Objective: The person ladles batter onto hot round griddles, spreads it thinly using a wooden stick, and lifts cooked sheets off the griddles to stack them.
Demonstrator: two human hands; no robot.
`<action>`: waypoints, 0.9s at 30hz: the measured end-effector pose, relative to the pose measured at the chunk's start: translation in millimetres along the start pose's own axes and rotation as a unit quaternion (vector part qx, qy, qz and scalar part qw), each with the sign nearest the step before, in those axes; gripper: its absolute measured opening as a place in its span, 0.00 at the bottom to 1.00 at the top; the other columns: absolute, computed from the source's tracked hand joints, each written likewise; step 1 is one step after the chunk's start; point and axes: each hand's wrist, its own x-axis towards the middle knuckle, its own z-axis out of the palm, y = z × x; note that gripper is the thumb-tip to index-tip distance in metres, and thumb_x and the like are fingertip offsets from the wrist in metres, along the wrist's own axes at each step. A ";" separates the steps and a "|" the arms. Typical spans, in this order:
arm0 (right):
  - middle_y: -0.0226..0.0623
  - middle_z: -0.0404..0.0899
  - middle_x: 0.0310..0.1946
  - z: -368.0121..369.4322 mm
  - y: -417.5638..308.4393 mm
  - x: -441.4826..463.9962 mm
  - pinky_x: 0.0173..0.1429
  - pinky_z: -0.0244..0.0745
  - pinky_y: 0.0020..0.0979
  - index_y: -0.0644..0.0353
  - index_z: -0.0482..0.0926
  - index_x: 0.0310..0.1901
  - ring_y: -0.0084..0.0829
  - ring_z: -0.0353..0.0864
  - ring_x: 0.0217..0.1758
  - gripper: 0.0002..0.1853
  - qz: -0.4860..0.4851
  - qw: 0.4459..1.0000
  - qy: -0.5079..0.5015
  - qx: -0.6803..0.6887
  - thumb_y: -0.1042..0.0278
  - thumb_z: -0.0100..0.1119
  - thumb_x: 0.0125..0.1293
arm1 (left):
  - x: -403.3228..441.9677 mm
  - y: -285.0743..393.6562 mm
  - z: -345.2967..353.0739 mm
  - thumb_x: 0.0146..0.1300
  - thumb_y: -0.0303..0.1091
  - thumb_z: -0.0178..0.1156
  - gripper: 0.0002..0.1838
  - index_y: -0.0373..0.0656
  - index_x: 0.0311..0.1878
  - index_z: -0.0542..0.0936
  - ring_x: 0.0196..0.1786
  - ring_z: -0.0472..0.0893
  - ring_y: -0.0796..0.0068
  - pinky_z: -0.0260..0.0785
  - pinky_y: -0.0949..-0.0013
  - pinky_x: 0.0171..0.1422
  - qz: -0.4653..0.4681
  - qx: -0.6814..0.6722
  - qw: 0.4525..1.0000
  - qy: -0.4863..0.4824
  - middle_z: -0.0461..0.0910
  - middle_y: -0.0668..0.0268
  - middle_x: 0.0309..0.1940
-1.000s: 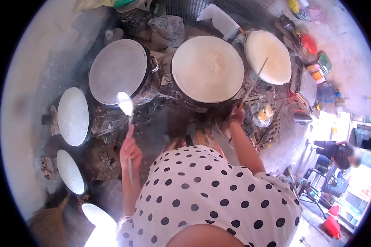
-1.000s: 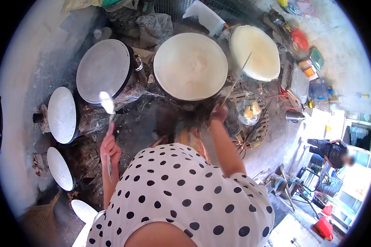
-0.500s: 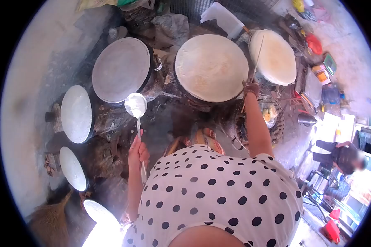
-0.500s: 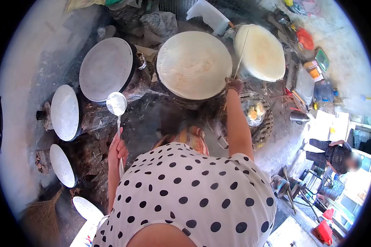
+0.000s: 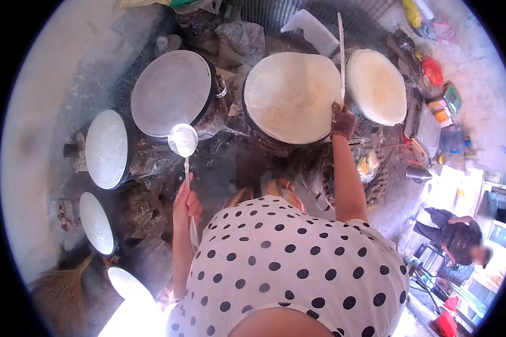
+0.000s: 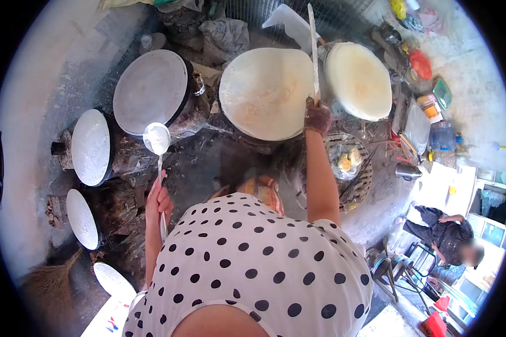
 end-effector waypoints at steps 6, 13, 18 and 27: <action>0.50 0.83 0.37 -22.4 -23.2 -24.6 0.48 0.75 0.40 0.61 0.83 0.42 0.48 0.82 0.40 0.25 -0.069 0.995 0.044 0.055 0.45 0.60 0.56 | 1.5 -0.8 -2.9 0.74 0.36 0.42 0.20 0.47 0.67 0.65 0.11 0.54 0.89 0.48 0.80 0.14 0.006 -0.017 1.000 -0.007 0.55 0.78 0.15; 0.37 0.82 0.33 -28.3 28.3 26.2 0.46 0.74 0.28 0.68 0.81 0.42 0.27 0.80 0.38 0.23 0.147 0.959 -0.170 0.174 0.53 0.66 0.56 | 1.6 1.6 -0.1 0.74 0.36 0.42 0.20 0.47 0.67 0.65 0.11 0.54 0.89 0.48 0.80 0.13 0.001 -0.031 1.000 0.001 0.55 0.78 0.16; 0.43 0.81 0.45 -15.9 35.7 54.3 0.55 0.74 0.36 0.64 0.75 0.52 0.34 0.79 0.50 0.26 -0.117 0.987 -0.109 -0.018 0.50 0.59 0.61 | 11.4 1.5 6.9 0.74 0.36 0.44 0.19 0.48 0.66 0.65 0.12 0.56 0.89 0.49 0.80 0.13 -0.007 -0.044 0.999 -0.015 0.57 0.78 0.17; 0.45 0.82 0.36 -290.4 -75.0 163.1 0.42 0.76 0.39 0.56 0.79 0.42 0.41 0.82 0.38 0.17 -0.439 0.836 0.150 -0.293 0.50 0.60 0.61 | 37.2 -12.0 68.4 0.73 0.37 0.46 0.19 0.48 0.65 0.66 0.12 0.57 0.89 0.51 0.81 0.14 -0.005 -0.020 0.997 -0.079 0.58 0.78 0.17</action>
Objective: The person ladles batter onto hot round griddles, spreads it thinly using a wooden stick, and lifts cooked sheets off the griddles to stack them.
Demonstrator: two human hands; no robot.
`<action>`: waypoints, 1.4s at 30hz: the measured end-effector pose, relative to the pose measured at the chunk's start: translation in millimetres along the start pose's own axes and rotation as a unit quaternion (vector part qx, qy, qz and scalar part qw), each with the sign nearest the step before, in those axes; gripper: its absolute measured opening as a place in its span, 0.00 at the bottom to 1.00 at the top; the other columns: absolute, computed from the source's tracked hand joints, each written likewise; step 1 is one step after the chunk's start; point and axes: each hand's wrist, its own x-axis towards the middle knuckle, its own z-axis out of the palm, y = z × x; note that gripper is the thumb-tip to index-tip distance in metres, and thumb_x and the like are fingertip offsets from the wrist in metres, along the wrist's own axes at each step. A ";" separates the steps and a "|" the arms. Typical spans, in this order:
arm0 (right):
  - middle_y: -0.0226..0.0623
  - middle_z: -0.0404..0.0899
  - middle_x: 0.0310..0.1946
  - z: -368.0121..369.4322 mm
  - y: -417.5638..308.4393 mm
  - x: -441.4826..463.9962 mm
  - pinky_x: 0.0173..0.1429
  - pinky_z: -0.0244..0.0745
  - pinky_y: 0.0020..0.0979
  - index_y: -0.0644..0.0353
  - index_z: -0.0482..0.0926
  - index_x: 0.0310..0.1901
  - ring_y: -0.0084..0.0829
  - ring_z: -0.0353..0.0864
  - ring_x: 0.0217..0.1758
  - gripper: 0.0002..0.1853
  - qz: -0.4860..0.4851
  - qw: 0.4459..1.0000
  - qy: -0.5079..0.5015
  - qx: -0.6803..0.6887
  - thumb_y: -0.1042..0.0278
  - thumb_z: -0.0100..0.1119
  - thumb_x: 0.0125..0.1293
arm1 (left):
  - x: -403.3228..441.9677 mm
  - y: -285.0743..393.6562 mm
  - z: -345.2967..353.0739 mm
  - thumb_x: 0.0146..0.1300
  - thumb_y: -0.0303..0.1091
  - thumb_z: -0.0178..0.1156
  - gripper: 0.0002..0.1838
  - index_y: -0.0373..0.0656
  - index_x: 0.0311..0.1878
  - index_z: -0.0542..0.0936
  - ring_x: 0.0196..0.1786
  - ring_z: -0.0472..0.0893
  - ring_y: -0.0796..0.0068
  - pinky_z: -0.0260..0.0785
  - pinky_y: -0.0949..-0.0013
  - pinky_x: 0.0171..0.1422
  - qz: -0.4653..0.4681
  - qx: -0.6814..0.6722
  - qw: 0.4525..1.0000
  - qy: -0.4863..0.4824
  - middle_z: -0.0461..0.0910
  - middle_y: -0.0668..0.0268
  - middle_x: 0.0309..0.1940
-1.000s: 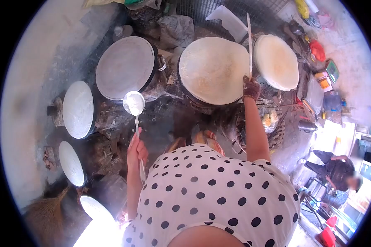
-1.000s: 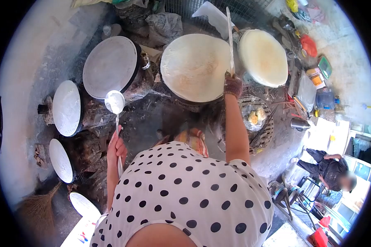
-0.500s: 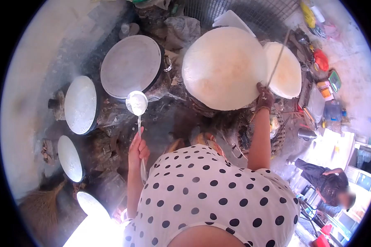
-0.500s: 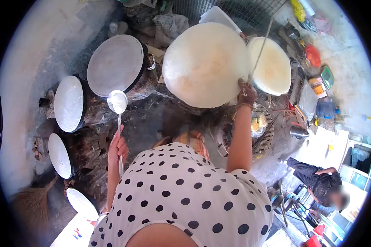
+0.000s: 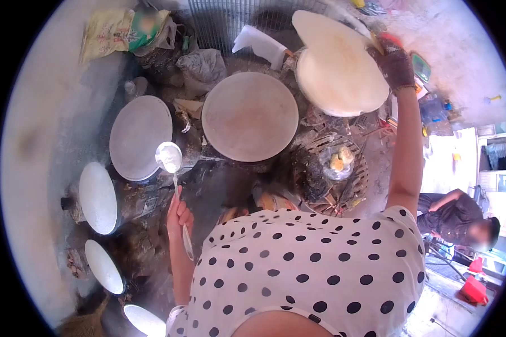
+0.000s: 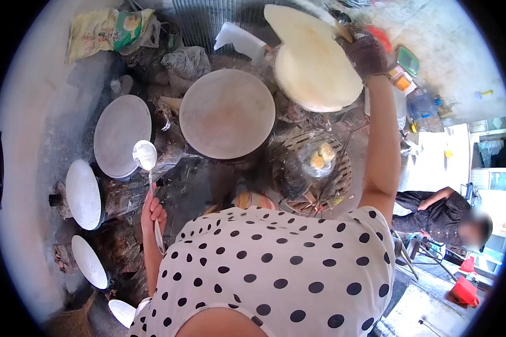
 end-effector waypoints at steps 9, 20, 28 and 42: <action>0.35 0.75 0.36 165.1 -59.1 -117.1 0.39 0.78 0.38 0.49 0.75 0.39 0.35 0.80 0.40 0.08 0.051 0.997 -0.061 -0.011 0.70 0.49 0.58 | -11.5 -42.7 53.6 0.76 0.37 0.38 0.21 0.47 0.70 0.59 0.11 0.58 0.90 0.53 0.80 0.13 -0.007 -0.063 0.997 0.042 0.56 0.79 0.15; 0.37 0.76 0.57 267.6 -121.8 -192.7 0.60 0.72 0.30 0.59 0.73 0.59 0.32 0.77 0.56 0.20 0.068 0.931 -0.049 0.355 0.67 0.50 0.66 | -103.3 -101.6 -4.3 0.75 0.30 0.35 0.21 0.42 0.69 0.58 0.13 0.59 0.88 0.53 0.80 0.17 0.123 -0.359 0.925 0.004 0.57 0.78 0.17; 0.36 0.80 0.25 92.9 -472.8 -279.5 0.26 0.71 0.29 0.59 0.78 0.49 0.27 0.77 0.22 0.15 -0.356 0.690 -0.425 0.465 0.61 0.47 0.70 | -260.2 -252.1 -115.2 0.70 0.26 0.40 0.14 0.32 0.55 0.68 0.14 0.64 0.90 0.54 0.81 0.18 0.342 -0.726 0.593 0.063 0.61 0.78 0.16; 0.51 0.78 0.47 -188.2 -744.2 -604.4 0.55 0.72 0.43 0.50 0.68 0.63 0.50 0.79 0.49 0.22 -0.806 0.440 -0.384 0.098 0.56 0.38 0.72 | -400.2 -502.2 -386.9 0.64 0.29 0.47 0.06 0.39 0.40 0.71 0.17 0.69 0.77 0.63 0.74 0.20 0.240 -0.386 0.664 0.594 0.69 0.69 0.19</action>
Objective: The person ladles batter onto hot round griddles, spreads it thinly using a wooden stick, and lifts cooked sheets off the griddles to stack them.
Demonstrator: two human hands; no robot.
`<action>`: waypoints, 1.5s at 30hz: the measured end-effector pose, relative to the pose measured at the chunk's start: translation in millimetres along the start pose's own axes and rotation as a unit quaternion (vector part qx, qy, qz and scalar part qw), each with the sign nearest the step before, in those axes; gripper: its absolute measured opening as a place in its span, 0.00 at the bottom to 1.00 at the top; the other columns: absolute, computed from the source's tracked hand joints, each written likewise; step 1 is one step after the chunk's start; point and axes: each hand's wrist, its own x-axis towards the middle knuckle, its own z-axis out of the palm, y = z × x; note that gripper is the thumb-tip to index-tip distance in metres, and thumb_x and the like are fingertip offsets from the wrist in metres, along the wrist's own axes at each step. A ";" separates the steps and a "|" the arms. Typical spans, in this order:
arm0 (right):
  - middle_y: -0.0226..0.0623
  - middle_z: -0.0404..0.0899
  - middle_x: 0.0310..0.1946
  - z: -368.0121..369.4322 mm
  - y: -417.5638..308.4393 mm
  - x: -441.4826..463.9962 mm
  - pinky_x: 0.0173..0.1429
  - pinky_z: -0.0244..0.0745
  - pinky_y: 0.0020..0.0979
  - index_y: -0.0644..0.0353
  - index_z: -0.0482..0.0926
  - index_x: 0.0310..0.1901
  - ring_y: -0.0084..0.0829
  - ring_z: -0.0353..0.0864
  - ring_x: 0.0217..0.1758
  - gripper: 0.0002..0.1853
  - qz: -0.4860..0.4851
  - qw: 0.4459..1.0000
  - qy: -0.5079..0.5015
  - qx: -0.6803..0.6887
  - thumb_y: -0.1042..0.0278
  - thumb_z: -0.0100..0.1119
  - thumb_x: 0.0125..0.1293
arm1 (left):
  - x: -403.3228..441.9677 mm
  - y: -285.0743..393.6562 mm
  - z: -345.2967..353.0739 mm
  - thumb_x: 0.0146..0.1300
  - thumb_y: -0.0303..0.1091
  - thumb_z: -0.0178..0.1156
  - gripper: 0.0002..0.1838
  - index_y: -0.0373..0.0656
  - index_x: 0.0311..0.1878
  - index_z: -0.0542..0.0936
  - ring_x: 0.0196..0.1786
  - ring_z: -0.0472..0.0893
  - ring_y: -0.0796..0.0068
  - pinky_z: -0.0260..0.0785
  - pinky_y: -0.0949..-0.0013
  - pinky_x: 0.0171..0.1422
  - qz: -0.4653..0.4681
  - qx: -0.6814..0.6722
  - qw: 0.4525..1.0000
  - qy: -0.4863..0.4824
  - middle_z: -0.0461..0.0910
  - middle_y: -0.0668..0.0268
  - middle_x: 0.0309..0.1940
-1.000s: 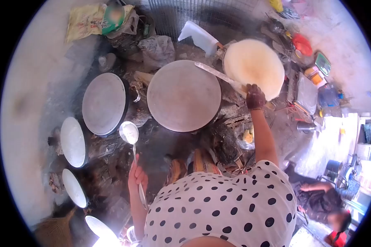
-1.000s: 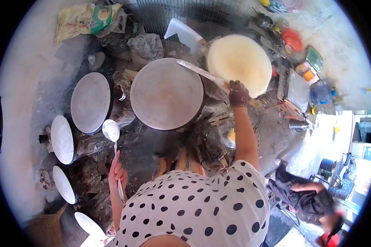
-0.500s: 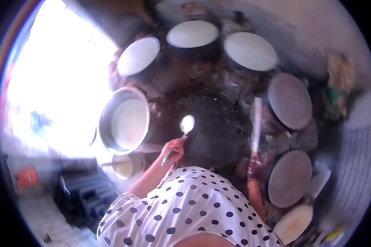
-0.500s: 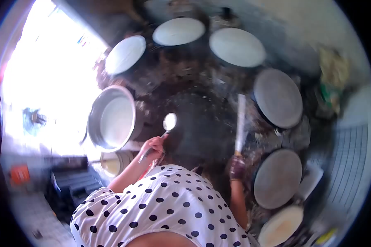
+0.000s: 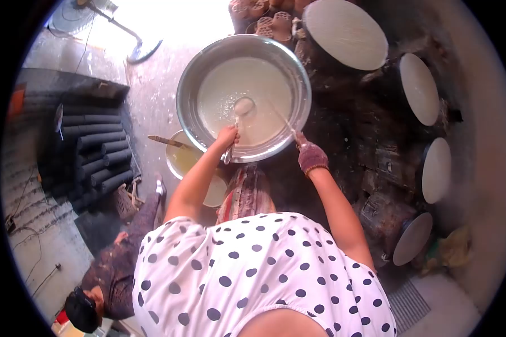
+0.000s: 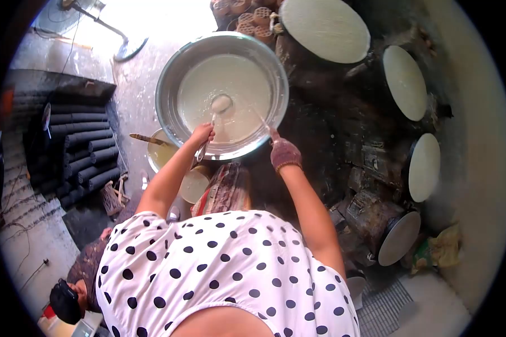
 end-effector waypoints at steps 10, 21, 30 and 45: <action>0.42 0.81 0.49 59.3 9.3 38.0 0.54 0.76 0.31 0.48 0.70 0.64 0.36 0.82 0.51 0.23 -0.079 0.992 -0.060 0.077 0.71 0.51 0.66 | 73.0 -40.5 -22.7 0.59 0.31 0.47 0.14 0.38 0.44 0.79 0.23 0.81 0.57 0.74 0.59 0.32 0.267 0.523 0.797 0.144 0.80 0.52 0.23; 0.30 0.75 0.21 15.4 -57.8 -61.4 0.19 0.66 0.25 0.48 0.68 0.66 0.20 0.70 0.15 0.27 0.156 0.783 -0.124 0.589 0.72 0.51 0.64 | -66.8 83.2 74.7 0.64 0.26 0.45 0.21 0.38 0.61 0.66 0.14 0.63 0.82 0.57 0.77 0.18 -0.084 -0.224 0.969 -0.058 0.65 0.72 0.19; 0.31 0.79 0.26 -125.8 -82.4 -126.3 0.21 0.69 0.23 0.59 0.73 0.60 0.21 0.72 0.17 0.20 -0.110 0.788 0.045 0.605 0.73 0.53 0.65 | -270.5 291.8 51.1 0.72 0.33 0.46 0.21 0.39 0.65 0.65 0.15 0.60 0.88 0.52 0.83 0.17 0.272 -0.046 0.954 -0.121 0.62 0.76 0.19; 0.38 0.78 0.36 42.3 78.3 -154.0 0.40 0.76 0.36 0.45 0.73 0.61 0.39 0.79 0.36 0.29 0.042 0.841 0.523 0.133 0.65 0.66 0.55 | -159.5 205.3 214.5 0.73 0.35 0.45 0.21 0.43 0.66 0.64 0.11 0.57 0.85 0.50 0.79 0.14 -0.015 0.005 0.910 -0.413 0.57 0.77 0.15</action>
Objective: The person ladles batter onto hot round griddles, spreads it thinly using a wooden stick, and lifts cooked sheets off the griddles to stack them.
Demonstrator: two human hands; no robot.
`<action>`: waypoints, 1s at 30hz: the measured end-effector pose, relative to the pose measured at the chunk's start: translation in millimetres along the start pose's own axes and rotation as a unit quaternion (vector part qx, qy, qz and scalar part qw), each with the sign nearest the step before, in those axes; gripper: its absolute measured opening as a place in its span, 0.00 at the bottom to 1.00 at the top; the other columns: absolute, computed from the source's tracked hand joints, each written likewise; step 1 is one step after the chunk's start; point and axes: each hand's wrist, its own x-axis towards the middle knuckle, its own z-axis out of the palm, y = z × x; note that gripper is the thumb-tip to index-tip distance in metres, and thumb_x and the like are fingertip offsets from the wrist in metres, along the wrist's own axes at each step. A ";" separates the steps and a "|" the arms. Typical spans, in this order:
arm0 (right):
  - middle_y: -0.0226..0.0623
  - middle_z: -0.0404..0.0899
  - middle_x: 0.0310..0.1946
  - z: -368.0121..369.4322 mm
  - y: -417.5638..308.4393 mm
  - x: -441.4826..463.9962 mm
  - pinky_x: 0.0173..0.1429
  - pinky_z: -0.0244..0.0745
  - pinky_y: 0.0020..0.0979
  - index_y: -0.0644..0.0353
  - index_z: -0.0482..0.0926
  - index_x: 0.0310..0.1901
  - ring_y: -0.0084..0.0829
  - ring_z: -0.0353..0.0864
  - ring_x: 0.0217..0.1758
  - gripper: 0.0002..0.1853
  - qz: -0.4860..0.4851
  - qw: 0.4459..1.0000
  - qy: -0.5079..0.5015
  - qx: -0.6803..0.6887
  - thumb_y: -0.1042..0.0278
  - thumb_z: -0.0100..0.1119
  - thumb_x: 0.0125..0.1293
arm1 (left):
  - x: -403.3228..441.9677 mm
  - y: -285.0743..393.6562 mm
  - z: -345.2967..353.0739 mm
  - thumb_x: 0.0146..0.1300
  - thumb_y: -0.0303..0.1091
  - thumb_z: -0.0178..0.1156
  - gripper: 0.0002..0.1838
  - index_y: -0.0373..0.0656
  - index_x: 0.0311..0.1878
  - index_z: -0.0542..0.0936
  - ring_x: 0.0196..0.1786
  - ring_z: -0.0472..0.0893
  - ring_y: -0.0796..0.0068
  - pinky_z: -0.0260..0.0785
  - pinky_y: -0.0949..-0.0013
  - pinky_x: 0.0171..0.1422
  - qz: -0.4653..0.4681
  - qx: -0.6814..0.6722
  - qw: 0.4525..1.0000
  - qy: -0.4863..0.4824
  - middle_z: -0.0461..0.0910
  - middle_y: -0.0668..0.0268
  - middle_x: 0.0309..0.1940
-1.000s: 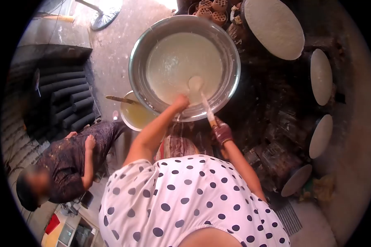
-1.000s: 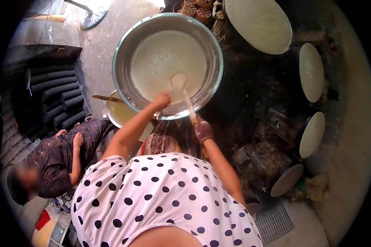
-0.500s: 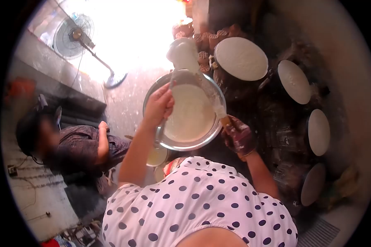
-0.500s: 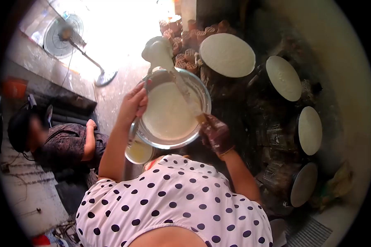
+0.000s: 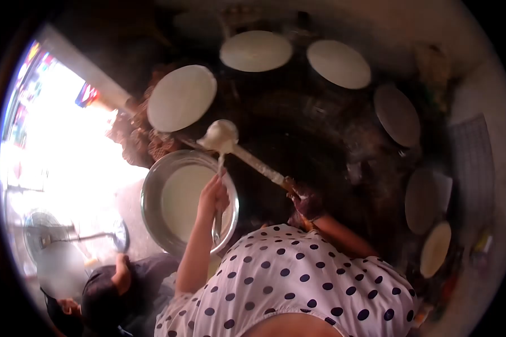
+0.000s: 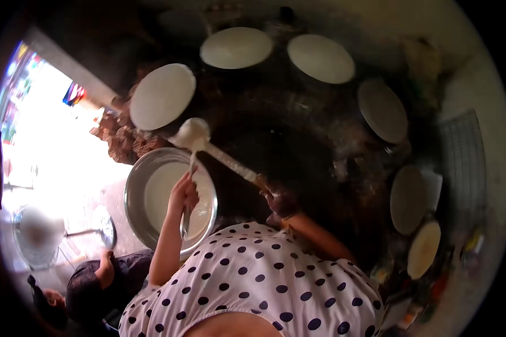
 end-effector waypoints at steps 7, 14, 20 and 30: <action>0.41 0.80 0.47 -73.3 62.0 -52.4 0.43 0.78 0.37 0.49 0.73 0.60 0.43 0.81 0.43 0.29 0.143 0.969 0.187 -0.074 0.69 0.66 0.55 | 111.1 -50.4 139.4 0.71 0.33 0.46 0.19 0.41 0.64 0.65 0.12 0.60 0.83 0.55 0.78 0.15 -0.044 0.187 0.975 -0.113 0.61 0.75 0.16; 0.37 0.79 0.48 -85.4 230.0 -187.3 0.47 0.77 0.35 0.56 0.77 0.53 0.36 0.81 0.45 0.20 0.360 0.892 0.254 -0.099 0.55 0.56 0.64 | 315.0 -143.3 327.5 0.72 0.34 0.46 0.20 0.43 0.65 0.66 0.15 0.60 0.87 0.52 0.80 0.16 -0.360 0.081 0.913 -0.175 0.63 0.75 0.19; 0.36 0.77 0.50 -249.4 294.5 -200.5 0.46 0.77 0.35 0.53 0.74 0.56 0.36 0.80 0.44 0.18 0.378 0.801 0.150 -0.440 0.58 0.50 0.67 | 347.4 -215.4 466.0 0.71 0.38 0.48 0.16 0.40 0.57 0.69 0.15 0.62 0.84 0.55 0.78 0.17 -0.167 0.417 0.823 -0.348 0.65 0.73 0.20; 0.39 0.78 0.46 -310.7 341.1 -88.5 0.48 0.77 0.40 0.49 0.69 0.61 0.43 0.79 0.45 0.22 0.561 0.785 0.168 -0.201 0.65 0.53 0.65 | 473.7 -372.1 569.8 0.67 0.36 0.49 0.09 0.43 0.32 0.71 0.15 0.65 0.81 0.57 0.72 0.18 -0.208 0.403 0.808 -0.377 0.66 0.71 0.16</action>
